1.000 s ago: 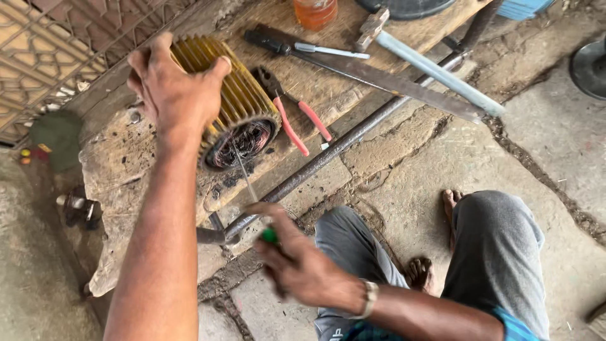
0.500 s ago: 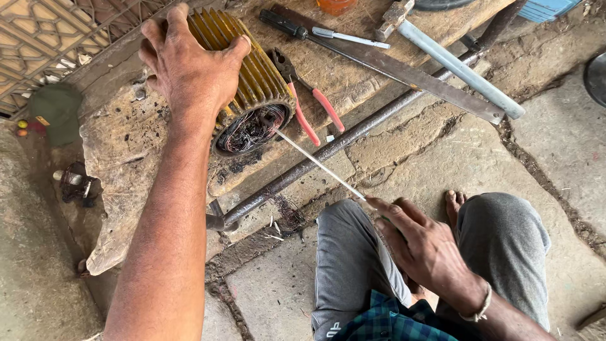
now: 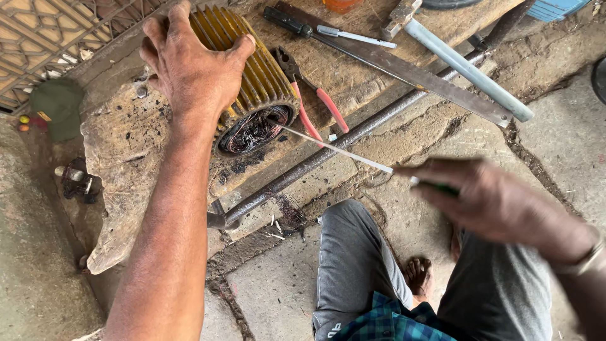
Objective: The person is repairing a motor stator by removing old copper windings. They use a screwdriver to pry out the wires and pliers to pull them out of the slots.
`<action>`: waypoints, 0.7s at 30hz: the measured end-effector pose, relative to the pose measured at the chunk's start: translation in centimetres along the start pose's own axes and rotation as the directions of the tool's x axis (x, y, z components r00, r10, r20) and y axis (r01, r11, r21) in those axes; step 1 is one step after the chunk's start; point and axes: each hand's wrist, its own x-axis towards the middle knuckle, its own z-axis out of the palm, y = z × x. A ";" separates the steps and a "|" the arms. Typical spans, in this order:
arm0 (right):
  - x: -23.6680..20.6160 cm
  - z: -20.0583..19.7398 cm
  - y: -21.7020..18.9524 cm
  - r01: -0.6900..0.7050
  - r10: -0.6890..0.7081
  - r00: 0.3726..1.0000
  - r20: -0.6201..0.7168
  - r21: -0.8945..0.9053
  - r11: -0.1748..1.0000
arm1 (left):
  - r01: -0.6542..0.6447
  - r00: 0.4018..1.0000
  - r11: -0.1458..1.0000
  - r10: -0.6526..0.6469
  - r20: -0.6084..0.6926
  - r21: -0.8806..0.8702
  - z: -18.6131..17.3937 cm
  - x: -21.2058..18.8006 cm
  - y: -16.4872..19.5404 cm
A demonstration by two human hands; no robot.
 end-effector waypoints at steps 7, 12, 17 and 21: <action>3.4 -2.2 6.3 0.188 -0.201 0.976 0.079 0.140 0.972 | -0.007 1.000 1.000 0.007 -0.026 0.024 -0.4 0.0 0.7; 6.3 8.9 3.6 -0.079 0.045 0.997 0.065 0.839 0.538 | 0.076 0.997 0.997 -0.077 0.004 0.025 -0.8 0.0 1.1; 6.4 12.4 -9.1 -0.263 0.380 0.914 0.143 0.922 0.286 | 0.126 0.992 0.992 -0.126 0.009 0.009 -1.3 0.1 1.3; 7.5 10.8 -16.3 -0.118 0.180 0.979 0.101 0.989 0.086 | 0.001 1.000 1.000 -0.002 0.022 0.031 -1.8 0.0 1.3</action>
